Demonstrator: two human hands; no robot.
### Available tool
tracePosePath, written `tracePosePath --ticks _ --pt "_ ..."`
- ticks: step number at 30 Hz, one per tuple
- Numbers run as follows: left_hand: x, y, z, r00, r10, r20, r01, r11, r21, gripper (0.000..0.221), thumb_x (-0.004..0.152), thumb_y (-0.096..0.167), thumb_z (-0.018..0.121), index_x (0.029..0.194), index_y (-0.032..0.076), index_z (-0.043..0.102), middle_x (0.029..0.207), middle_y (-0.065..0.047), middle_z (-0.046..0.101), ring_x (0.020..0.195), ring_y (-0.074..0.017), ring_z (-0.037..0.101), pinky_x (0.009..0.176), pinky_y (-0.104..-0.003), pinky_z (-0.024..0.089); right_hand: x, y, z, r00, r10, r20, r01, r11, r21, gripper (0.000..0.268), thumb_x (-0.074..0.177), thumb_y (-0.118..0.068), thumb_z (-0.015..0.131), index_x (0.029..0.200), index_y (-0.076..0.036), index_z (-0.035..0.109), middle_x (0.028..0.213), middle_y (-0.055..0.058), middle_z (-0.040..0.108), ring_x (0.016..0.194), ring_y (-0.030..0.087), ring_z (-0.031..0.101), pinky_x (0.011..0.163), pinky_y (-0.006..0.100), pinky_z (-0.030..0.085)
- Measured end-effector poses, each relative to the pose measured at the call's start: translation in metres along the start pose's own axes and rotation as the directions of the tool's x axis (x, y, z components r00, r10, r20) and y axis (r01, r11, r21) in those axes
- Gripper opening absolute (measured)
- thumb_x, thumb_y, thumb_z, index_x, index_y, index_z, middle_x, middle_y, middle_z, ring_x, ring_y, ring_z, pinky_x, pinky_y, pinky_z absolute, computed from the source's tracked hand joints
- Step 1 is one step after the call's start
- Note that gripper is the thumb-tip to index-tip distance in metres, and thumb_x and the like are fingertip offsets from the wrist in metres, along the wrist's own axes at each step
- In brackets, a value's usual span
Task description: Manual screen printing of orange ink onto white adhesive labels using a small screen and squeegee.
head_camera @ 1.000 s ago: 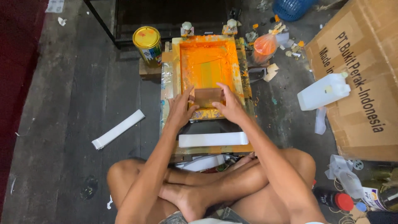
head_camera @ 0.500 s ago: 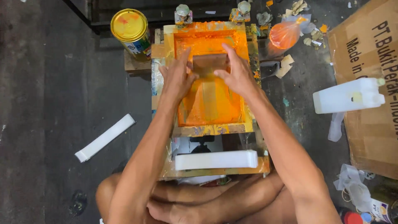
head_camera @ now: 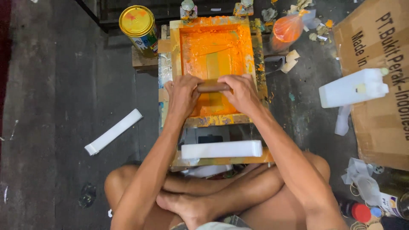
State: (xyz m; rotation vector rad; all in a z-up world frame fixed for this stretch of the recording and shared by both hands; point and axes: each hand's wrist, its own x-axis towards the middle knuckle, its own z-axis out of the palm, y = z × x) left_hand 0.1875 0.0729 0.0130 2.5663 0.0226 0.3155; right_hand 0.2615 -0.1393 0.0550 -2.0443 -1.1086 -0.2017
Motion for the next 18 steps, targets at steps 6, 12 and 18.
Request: tracePosePath --ticks 6,12,18 --pt "-0.052 0.012 0.001 1.000 0.007 0.010 -0.006 0.998 -0.054 0.042 0.088 0.014 0.070 0.127 0.029 0.065 0.110 0.007 0.068 0.106 -0.0212 0.054 0.095 -0.045 0.029 -0.043 -0.035 -0.012 0.996 0.062 0.058 -0.063 0.998 0.017 0.008 0.094 -0.006 0.075 0.102 -0.009 0.074 0.080 0.011 0.075 0.076 0.036 0.071 0.072 0.028 0.051" --pt "-0.076 0.022 0.011 0.998 -0.024 -0.062 0.010 0.975 -0.224 0.055 0.092 0.017 0.076 0.142 0.019 0.053 0.105 0.002 0.071 0.102 -0.0199 0.058 0.093 -0.044 0.027 -0.071 -0.036 -0.009 0.959 0.262 0.110 -0.264 0.965 0.004 0.026 0.091 -0.011 0.078 0.116 -0.009 0.071 0.096 0.016 0.078 0.094 0.036 0.075 0.084 0.041 0.056" --pt "-0.076 0.024 0.014 0.992 -0.096 -0.080 0.068 0.952 -0.299 0.051 0.097 0.025 0.072 0.142 0.016 0.051 0.100 -0.001 0.072 0.102 -0.0235 0.062 0.095 -0.046 0.029 -0.083 -0.019 0.019 0.908 0.419 0.019 -0.413 0.886 0.210 0.042 0.092 -0.017 0.078 0.130 -0.009 0.061 0.116 0.027 0.070 0.111 0.051 0.064 0.095 0.056 0.054"
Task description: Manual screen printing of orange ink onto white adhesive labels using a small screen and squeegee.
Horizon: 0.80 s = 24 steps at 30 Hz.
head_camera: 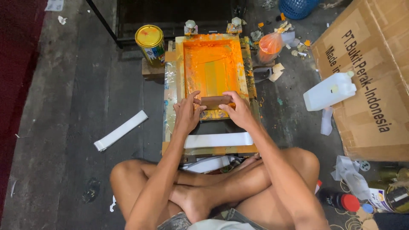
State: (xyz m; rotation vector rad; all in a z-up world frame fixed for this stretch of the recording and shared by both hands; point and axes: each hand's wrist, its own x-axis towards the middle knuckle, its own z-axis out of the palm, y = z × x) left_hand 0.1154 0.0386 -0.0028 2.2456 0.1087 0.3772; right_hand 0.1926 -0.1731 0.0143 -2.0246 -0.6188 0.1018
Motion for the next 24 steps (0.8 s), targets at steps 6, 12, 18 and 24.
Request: tracePosePath --ticks 6,12,18,24 --pt "0.001 0.000 0.000 0.998 -0.049 0.034 0.047 0.997 0.056 0.049 0.098 0.029 0.072 0.142 0.020 0.053 0.101 0.004 0.071 0.102 -0.0194 0.060 0.096 -0.043 0.029 -0.002 0.000 0.002 0.996 0.083 0.040 -0.081 0.996 -0.039 0.045 0.096 -0.025 0.073 0.138 -0.019 0.058 0.123 0.020 0.070 0.118 0.042 0.064 0.100 0.050 0.054" --pt "0.002 0.005 -0.005 0.992 -0.108 0.060 0.107 0.994 0.014 0.056 0.096 0.021 0.074 0.146 0.020 0.051 0.106 0.000 0.073 0.103 -0.0210 0.059 0.096 -0.041 0.029 -0.002 -0.017 -0.003 0.996 0.081 0.032 -0.081 0.997 -0.019 0.053 0.096 -0.018 0.072 0.145 -0.012 0.053 0.122 0.027 0.067 0.117 0.047 0.063 0.100 0.053 0.052" --pt "0.030 -0.023 0.003 0.985 -0.117 0.123 0.114 0.993 0.037 0.065 0.096 0.016 0.073 0.153 0.017 0.042 0.104 -0.004 0.071 0.104 -0.0255 0.056 0.096 -0.046 0.027 0.030 0.003 -0.004 0.996 0.018 0.090 0.000 0.982 -0.190 0.072 0.093 -0.015 0.074 0.156 -0.011 0.040 0.118 0.027 0.067 0.117 0.045 0.064 0.102 0.058 0.046" --pt "0.083 -0.028 0.000 0.985 -0.099 0.144 0.092 0.994 0.051 0.070 0.094 0.013 0.075 0.155 0.017 0.040 0.100 -0.004 0.070 0.102 -0.0272 0.055 0.098 -0.049 0.025 0.082 0.008 -0.008 0.996 -0.007 0.087 0.036 0.942 -0.334 0.074 0.093 -0.015 0.078 0.157 -0.011 0.041 0.109 0.019 0.070 0.109 0.034 0.068 0.097 0.049 0.038"
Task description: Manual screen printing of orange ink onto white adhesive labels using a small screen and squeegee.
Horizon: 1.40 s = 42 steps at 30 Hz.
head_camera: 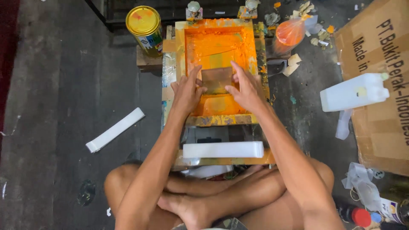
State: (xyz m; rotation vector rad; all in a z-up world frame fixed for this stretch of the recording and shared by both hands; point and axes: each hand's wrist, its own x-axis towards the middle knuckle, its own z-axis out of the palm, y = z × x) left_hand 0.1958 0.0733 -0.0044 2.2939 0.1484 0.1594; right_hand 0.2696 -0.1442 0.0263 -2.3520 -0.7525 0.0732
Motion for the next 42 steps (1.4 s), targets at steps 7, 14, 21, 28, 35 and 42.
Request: tracePosePath --ticks 7,14,21,28,35,42 --pt "0.061 0.003 -0.010 0.998 0.017 -0.053 -0.018 1.000 -0.006 0.064 0.094 0.008 0.076 0.149 0.006 0.045 0.101 -0.008 0.071 0.100 -0.0285 0.054 0.096 -0.051 0.025 0.058 0.033 0.007 0.994 -0.094 -0.052 0.096 0.994 0.047 0.078 0.093 -0.014 0.078 0.158 -0.005 0.036 0.112 0.021 0.067 0.108 0.038 0.066 0.094 0.046 0.035" --pt "0.060 0.006 -0.006 0.972 0.165 -0.166 -0.131 0.971 0.199 0.028 0.089 0.009 0.073 0.108 0.030 0.071 0.091 0.008 0.063 0.097 -0.0178 0.053 0.092 -0.042 0.029 0.061 0.021 0.001 0.928 -0.329 -0.176 0.339 0.940 0.035 0.029 0.093 0.002 0.071 0.118 -0.011 0.075 0.099 0.003 0.073 0.089 0.035 0.069 0.082 0.033 0.050" --pt "0.003 0.015 -0.014 0.989 0.124 -0.085 -0.104 0.972 0.211 0.027 0.090 0.012 0.073 0.109 0.031 0.074 0.093 0.008 0.069 0.098 -0.0176 0.055 0.093 -0.043 0.027 0.001 -0.007 -0.009 0.943 -0.301 -0.146 0.308 0.951 0.028 0.029 0.091 0.006 0.067 0.112 -0.013 0.075 0.102 0.005 0.077 0.097 0.032 0.072 0.080 0.040 0.056" --pt "-0.064 0.020 -0.005 0.989 0.108 -0.099 -0.094 0.986 0.134 0.026 0.092 0.014 0.071 0.115 0.026 0.071 0.103 0.004 0.072 0.099 -0.0230 0.056 0.092 -0.046 0.029 -0.060 -0.032 -0.015 0.982 -0.174 -0.076 0.182 0.976 0.119 0.025 0.092 0.000 0.073 0.115 -0.007 0.069 0.102 0.015 0.075 0.104 0.038 0.071 0.087 0.048 0.055" --pt "-0.092 0.029 -0.002 0.988 0.081 -0.128 -0.067 0.992 0.110 0.022 0.093 0.021 0.074 0.114 0.025 0.070 0.097 0.004 0.070 0.097 -0.0222 0.056 0.091 -0.043 0.030 -0.086 -0.023 -0.007 0.990 -0.117 -0.074 0.128 0.978 0.164 0.037 0.091 -0.005 0.075 0.126 -0.011 0.065 0.099 0.017 0.076 0.099 0.037 0.073 0.086 0.044 0.057" --pt "-0.089 0.017 0.013 0.985 -0.024 -0.169 0.024 1.000 -0.002 0.027 0.096 0.028 0.072 0.122 0.026 0.068 0.099 0.005 0.073 0.096 -0.0209 0.056 0.094 -0.042 0.030 -0.088 -0.018 0.010 0.994 0.009 -0.105 0.021 0.960 0.280 0.037 0.095 -0.012 0.073 0.131 -0.012 0.064 0.103 0.022 0.075 0.100 0.041 0.072 0.087 0.047 0.059"
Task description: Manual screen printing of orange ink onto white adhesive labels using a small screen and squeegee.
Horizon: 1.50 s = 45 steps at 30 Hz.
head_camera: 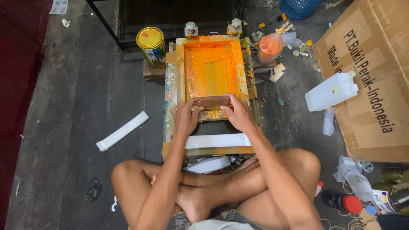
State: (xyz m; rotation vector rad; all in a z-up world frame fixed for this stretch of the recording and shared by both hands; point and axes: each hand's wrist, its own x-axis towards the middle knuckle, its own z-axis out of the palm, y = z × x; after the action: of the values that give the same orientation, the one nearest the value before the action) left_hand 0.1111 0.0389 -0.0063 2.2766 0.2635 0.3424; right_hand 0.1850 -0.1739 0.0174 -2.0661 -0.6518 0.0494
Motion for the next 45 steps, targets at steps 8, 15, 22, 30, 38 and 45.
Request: tracePosePath --ticks 8,15,22,30,38,45 --pt "-0.001 0.005 -0.001 0.999 -0.044 0.016 0.043 0.999 0.009 0.028 0.097 0.030 0.071 0.125 0.025 0.067 0.101 0.006 0.075 0.101 -0.0212 0.058 0.096 -0.043 0.029 0.000 -0.004 0.003 0.999 0.028 -0.031 -0.029 1.000 -0.012 0.037 0.096 -0.014 0.072 0.132 -0.010 0.063 0.108 0.024 0.074 0.102 0.041 0.072 0.087 0.047 0.060" --pt "0.025 -0.012 0.001 0.990 -0.022 0.138 0.019 1.000 0.024 0.060 0.095 0.022 0.074 0.149 0.013 0.050 0.108 -0.004 0.075 0.107 -0.0271 0.056 0.099 -0.047 0.026 0.022 0.001 -0.002 0.999 -0.009 0.036 0.014 0.991 -0.130 0.067 0.093 -0.012 0.075 0.152 -0.004 0.044 0.114 0.030 0.069 0.107 0.043 0.070 0.091 0.055 0.056" --pt "0.081 -0.013 -0.001 0.967 -0.049 0.250 0.023 0.994 0.104 0.071 0.094 0.020 0.075 0.155 0.015 0.040 0.104 -0.002 0.073 0.111 -0.0288 0.055 0.103 -0.056 0.024 0.072 0.021 -0.004 0.988 0.061 0.145 -0.046 0.994 -0.101 0.073 0.097 -0.010 0.071 0.159 -0.004 0.033 0.117 0.033 0.063 0.111 0.045 0.068 0.095 0.056 0.052" --pt "0.155 -0.014 0.008 0.996 0.040 0.077 -0.052 0.985 0.162 0.044 0.091 0.017 0.078 0.132 0.017 0.063 0.102 0.001 0.072 0.099 -0.0242 0.055 0.093 -0.051 0.027 0.143 0.036 -0.003 0.991 -0.131 0.000 0.131 0.988 -0.086 0.072 0.090 0.001 0.077 0.153 0.001 0.042 0.110 0.034 0.067 0.102 0.049 0.070 0.090 0.052 0.054" --pt "0.138 -0.007 0.004 0.990 0.139 0.035 -0.143 0.972 0.185 0.031 0.089 0.003 0.071 0.109 0.028 0.071 0.094 0.006 0.065 0.097 -0.0193 0.053 0.092 -0.044 0.028 0.138 0.057 0.003 0.944 -0.329 0.014 0.323 0.917 -0.234 0.024 0.093 -0.004 0.072 0.110 -0.021 0.076 0.111 -0.003 0.075 0.105 0.030 0.069 0.084 0.036 0.050" --pt "0.070 -0.010 -0.001 0.979 0.184 0.093 -0.200 0.957 0.212 0.031 0.088 0.010 0.074 0.109 0.032 0.068 0.085 0.009 0.058 0.092 -0.0170 0.050 0.092 -0.041 0.028 0.066 0.010 -0.012 0.959 -0.278 0.060 0.284 0.927 -0.247 0.025 0.095 0.000 0.068 0.106 -0.020 0.077 0.101 -0.004 0.077 0.095 0.027 0.071 0.083 0.032 0.038"
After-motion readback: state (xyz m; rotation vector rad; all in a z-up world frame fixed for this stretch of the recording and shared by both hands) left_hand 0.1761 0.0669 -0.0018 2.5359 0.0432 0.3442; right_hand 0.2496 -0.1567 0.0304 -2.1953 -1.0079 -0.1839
